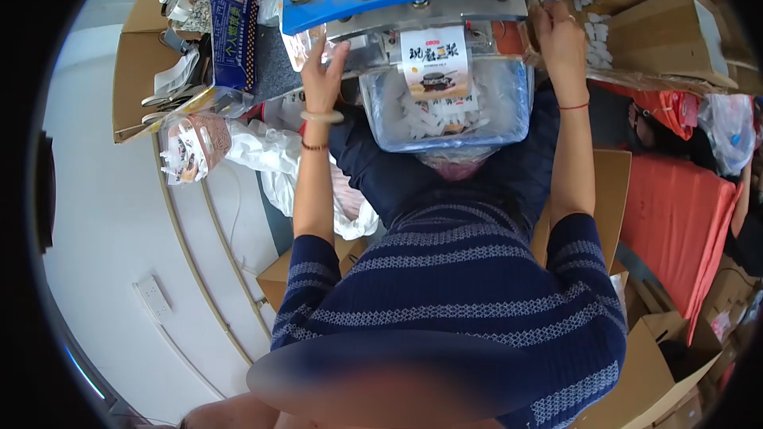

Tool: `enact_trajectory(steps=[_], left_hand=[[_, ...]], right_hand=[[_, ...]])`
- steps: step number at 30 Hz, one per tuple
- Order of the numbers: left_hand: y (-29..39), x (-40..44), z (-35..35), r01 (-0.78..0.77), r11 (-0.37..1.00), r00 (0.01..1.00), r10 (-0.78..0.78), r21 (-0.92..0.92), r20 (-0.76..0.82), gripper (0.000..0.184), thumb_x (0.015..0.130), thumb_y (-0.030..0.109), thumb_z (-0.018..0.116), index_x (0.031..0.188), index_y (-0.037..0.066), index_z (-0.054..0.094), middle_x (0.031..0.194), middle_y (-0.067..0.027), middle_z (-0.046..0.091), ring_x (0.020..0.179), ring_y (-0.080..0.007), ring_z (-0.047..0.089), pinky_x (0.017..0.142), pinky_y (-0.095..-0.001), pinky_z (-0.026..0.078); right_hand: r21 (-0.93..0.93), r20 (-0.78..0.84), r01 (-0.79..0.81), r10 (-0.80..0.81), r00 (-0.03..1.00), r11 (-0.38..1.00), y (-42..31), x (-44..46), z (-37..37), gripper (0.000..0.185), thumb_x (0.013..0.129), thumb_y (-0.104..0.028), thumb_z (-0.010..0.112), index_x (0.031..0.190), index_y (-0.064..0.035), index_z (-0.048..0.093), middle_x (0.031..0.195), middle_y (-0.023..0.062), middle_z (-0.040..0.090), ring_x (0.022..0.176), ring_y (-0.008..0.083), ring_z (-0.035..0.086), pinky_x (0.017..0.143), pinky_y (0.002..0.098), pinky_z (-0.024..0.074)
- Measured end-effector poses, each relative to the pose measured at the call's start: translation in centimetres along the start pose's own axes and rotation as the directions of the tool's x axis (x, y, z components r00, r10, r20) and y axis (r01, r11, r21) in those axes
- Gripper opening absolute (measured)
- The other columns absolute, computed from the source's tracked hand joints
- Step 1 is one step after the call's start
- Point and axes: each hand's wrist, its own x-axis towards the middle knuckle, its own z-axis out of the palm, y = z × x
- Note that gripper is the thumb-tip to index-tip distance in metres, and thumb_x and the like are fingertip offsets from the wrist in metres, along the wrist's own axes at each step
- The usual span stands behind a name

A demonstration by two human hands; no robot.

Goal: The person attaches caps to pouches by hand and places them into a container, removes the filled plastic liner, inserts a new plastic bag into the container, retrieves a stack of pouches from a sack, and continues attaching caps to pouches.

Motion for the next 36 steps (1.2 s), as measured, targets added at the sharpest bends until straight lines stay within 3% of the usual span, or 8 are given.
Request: enact_trajectory(steps=[3,5,15,18,23,25,29,36], left_hand=[[-5.3,-1.8,-0.6,-0.528,0.715,0.847,0.402,0.458,0.348,0.066,0.082,0.015,0.071,0.141,0.004,0.043,0.147,-0.0203,0.042,0.137,-0.0317,0.04,0.11,-0.0444,0.032],[-5.4,-3.7,-1.4,-0.525,0.7,0.85,0.398,0.485,0.345,0.053,0.083,0.01,0.067,0.134,0.007,0.053,0.141,-0.013,0.051,0.132,-0.0291,0.048,0.105,-0.0458,0.04],[3.2,-5.4,-1.7,0.003,0.997,1.0,-0.001,-0.077,0.027,0.029,0.08,-0.01,0.059,0.103,0.001,0.073,0.106,-0.0122,0.073,0.092,-0.0152,0.07,0.079,-0.0259,0.053],[7.1,-6.3,-1.1,0.144,0.92,0.984,-0.095,-0.366,0.148,0.024,0.081,-0.009,0.064,0.104,-0.005,0.071,0.105,-0.012,0.072,0.093,-0.0149,0.067,0.083,-0.0269,0.053],[7.9,-5.7,-1.2,0.2,0.907,0.948,-0.083,-0.372,0.308,0.019,0.084,-0.004,0.068,0.103,-0.006,0.071,0.099,-0.0087,0.073,0.087,-0.0106,0.066,0.079,-0.0239,0.053],[7.3,-5.1,-1.4,0.538,0.792,0.662,-0.184,-0.289,0.727,0.019,0.086,0.002,0.071,0.104,-0.004,0.072,0.099,-0.0085,0.072,0.086,-0.0091,0.065,0.076,-0.0233,0.053],[4.8,-5.4,2.1,0.747,0.521,0.553,-0.141,-0.414,0.821,0.024,0.087,0.009,0.073,0.107,-0.005,0.07,0.098,-0.0082,0.072,0.085,-0.0094,0.065,0.079,-0.0236,0.051],[5.0,-4.4,3.8,0.718,0.616,0.52,-0.166,-0.323,0.838,0.025,0.086,0.008,0.074,0.107,-0.004,0.071,0.098,-0.0089,0.072,0.085,-0.0108,0.066,0.079,-0.0246,0.052]], right_hand=[[0.099,-0.027,0.038,-0.036,0.999,0.994,-2.3,-1.8,-3.4,0.022,0.095,-0.02,0.06,0.108,-0.003,0.065,0.096,0.0176,0.069,0.087,0.034,0.067,0.076,0.0384,0.0508],[0.141,-0.035,0.09,-0.086,0.996,0.986,-3.6,-2.6,-5.4,0.021,0.093,-0.018,0.062,0.108,-0.0034,0.066,0.098,0.0156,0.069,0.088,0.0304,0.067,0.076,0.036,0.0507],[0.58,0.323,0.037,-0.272,0.907,0.814,-13.4,-9.2,-1.8,0.021,0.083,-0.003,0.072,0.104,-0.0008,0.068,0.1,0.0094,0.068,0.083,0.0193,0.064,0.072,0.0283,0.0507],[0.618,0.022,0.326,-0.43,0.903,0.716,-16.8,-6.7,-4.7,0.021,0.083,-0.006,0.071,0.103,-0.0008,0.068,0.099,0.0107,0.068,0.083,0.0231,0.064,0.072,0.0315,0.0513],[0.516,0.168,0.38,-0.526,0.834,0.768,-16.1,-5.3,-5.0,0.02,0.085,-0.012,0.068,0.102,-0.0008,0.067,0.097,0.0135,0.066,0.088,0.0319,0.062,0.077,0.0382,0.0508],[0.426,0.308,0.497,-0.638,0.705,0.756,-14.8,-4.4,-5.1,0.021,0.087,-0.015,0.066,0.104,-0.0017,0.066,0.095,0.0133,0.066,0.088,0.0317,0.063,0.078,0.04,0.0504],[0.502,0.498,0.245,-0.509,0.702,0.829,-12.5,-3.8,-2.8,0.025,0.088,-0.022,0.065,0.102,-0.0014,0.066,0.093,0.0146,0.066,0.086,0.032,0.064,0.074,0.0391,0.0497],[0.444,0.63,0.203,-0.465,0.622,0.873,-10.0,-3.2,-1.6,0.03,0.092,-0.029,0.06,0.101,-0.0004,0.066,0.089,0.0181,0.066,0.085,0.0346,0.064,0.075,0.042,0.0484]])
